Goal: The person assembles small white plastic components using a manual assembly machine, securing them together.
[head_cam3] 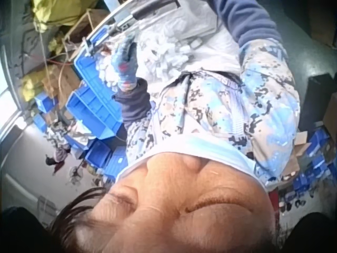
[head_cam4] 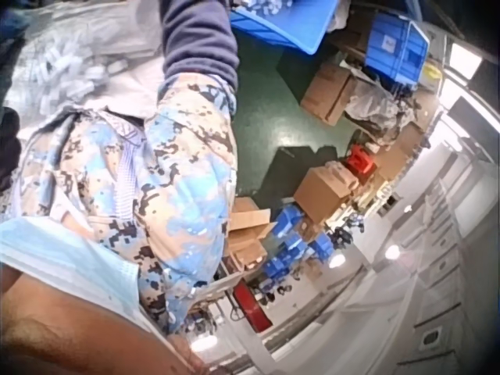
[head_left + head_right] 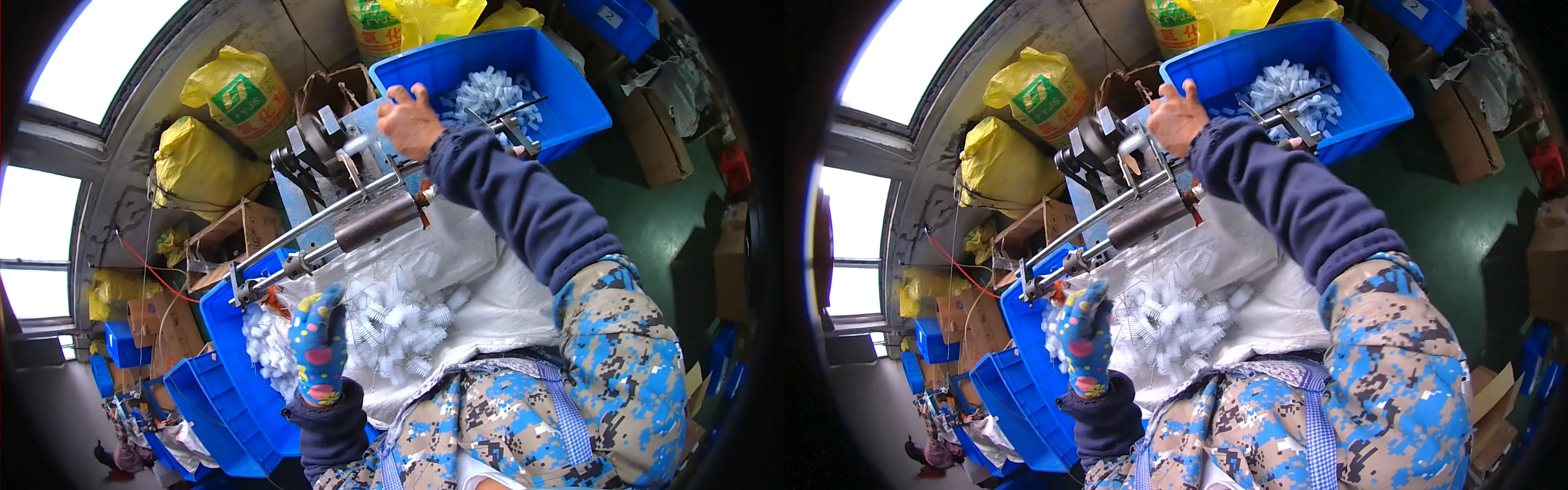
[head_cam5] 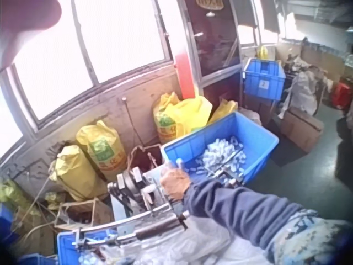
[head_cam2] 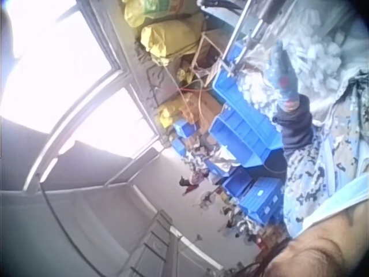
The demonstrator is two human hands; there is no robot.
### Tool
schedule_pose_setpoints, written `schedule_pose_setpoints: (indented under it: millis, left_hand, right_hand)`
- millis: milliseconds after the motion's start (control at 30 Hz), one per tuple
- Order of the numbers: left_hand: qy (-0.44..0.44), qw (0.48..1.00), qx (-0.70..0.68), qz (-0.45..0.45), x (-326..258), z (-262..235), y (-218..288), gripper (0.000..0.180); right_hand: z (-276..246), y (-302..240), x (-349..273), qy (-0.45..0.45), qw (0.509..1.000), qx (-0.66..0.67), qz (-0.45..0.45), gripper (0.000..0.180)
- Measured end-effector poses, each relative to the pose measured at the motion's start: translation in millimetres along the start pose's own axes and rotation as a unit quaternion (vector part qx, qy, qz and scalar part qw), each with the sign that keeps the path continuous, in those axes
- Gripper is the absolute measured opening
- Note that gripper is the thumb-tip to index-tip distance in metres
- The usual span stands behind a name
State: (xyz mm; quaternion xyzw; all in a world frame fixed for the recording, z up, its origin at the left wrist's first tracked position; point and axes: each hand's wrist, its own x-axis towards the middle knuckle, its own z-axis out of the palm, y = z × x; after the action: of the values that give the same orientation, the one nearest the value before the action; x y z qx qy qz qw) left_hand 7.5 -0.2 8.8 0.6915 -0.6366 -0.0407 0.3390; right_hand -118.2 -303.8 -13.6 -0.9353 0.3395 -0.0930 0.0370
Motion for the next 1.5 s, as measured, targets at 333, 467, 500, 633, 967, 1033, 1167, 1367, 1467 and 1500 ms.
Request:
schedule_pose_setpoints:
  millis: [333, 467, 500, 633, 967, 1033, 1167, 1367, 1467, 1500]
  left_hand:
    - [0.074, 0.987, -0.14, -0.021, 23, 27, 10, 0.03]
    - [0.115, 0.942, -0.299, -0.098, 22, 39, 25, 0.04]
    - [0.147, 0.916, -0.341, -0.153, 20, 40, 25, 0.044]
    - [-0.215, 0.946, 0.244, -0.005, 15, 52, -1, 0.052]
    - [-0.118, 0.988, 0.057, 0.085, 14, 52, -32, 0.016]
    - [-0.064, 0.995, 0.013, 0.075, 20, 35, -24, 0.024]
    - [0.041, 0.987, -0.13, -0.08, 11, 10, -12, 0.026]
    - [0.186, 0.895, -0.374, -0.154, -5, 3, -11, 0.033]
    - [0.242, 0.864, -0.404, -0.178, -6, 7, -14, 0.028]
    - [0.249, 0.862, -0.403, -0.179, -7, 9, -16, 0.027]
  right_hand:
    - [-13, -99, -104, 0.278, 0.889, 0.225, -0.287, 0.035]
    - [-17, -95, -116, 0.185, 0.923, 0.242, -0.234, 0.024]
    - [-18, -80, -112, 0.163, 0.945, 0.215, -0.188, 0.021]
    - [-8, -34, -58, 0.184, 0.971, 0.133, -0.079, 0.009]
    - [25, -42, 11, 0.03, 0.999, 0.023, -0.005, 0.017]
    - [26, -42, 10, 0.029, 0.999, 0.018, -0.014, 0.017]
    - [26, -45, 7, 0.034, 0.999, 0.015, -0.008, 0.017]
    - [26, -46, 6, 0.047, 0.999, 0.015, -0.011, 0.016]
    - [28, -45, 6, 0.047, 0.999, 0.009, -0.005, 0.016]
    - [29, -44, 4, 0.053, 0.999, 0.01, -0.004, 0.016]
